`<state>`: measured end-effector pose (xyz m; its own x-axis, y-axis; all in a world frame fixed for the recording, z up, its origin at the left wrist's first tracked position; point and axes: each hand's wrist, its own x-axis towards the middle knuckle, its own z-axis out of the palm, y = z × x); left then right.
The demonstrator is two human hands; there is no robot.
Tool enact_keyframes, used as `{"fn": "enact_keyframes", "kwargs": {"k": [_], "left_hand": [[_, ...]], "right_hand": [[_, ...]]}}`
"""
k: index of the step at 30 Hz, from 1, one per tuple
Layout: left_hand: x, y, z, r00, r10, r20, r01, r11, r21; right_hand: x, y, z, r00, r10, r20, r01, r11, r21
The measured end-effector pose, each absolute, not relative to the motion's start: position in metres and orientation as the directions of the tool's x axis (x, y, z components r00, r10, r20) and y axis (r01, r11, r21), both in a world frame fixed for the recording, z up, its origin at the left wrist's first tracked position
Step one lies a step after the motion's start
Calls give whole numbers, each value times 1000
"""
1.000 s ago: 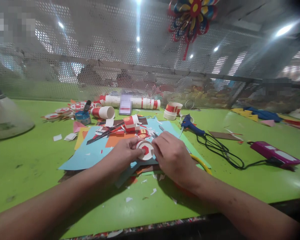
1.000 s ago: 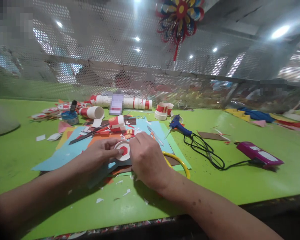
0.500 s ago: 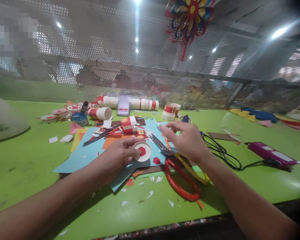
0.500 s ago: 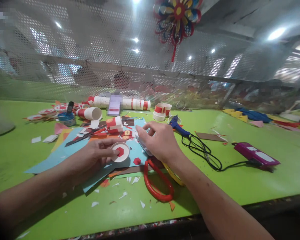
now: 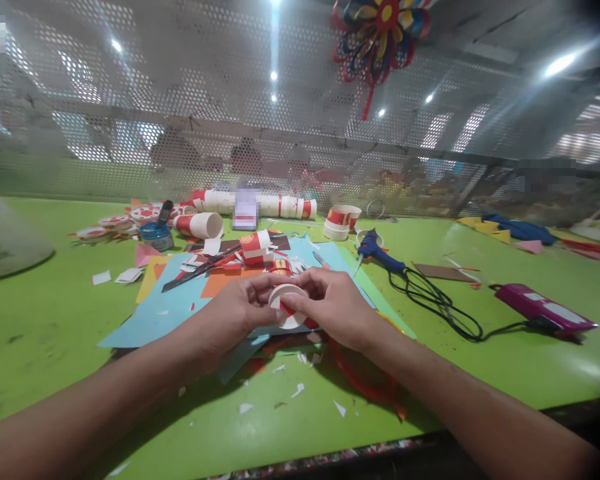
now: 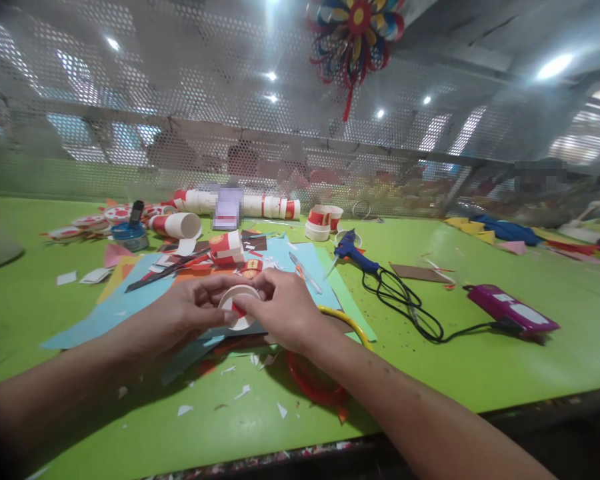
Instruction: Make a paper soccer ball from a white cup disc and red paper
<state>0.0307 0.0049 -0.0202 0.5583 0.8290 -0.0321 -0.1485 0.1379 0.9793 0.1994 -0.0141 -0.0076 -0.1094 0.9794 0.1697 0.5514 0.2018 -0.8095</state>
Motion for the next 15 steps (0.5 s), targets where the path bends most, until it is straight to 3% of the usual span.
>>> {"fn": "enact_keyframes", "kwargs": {"k": [8, 15], "left_hand": [[32, 4, -18, 492, 862, -123, -82, 186, 979], [32, 4, -13, 527, 838, -142, -210, 290, 934]], "right_hand": [[201, -11, -13, -155, 986, 64, 429, 125, -895], [201, -12, -12, -158, 987, 35, 399, 96, -912]]}}
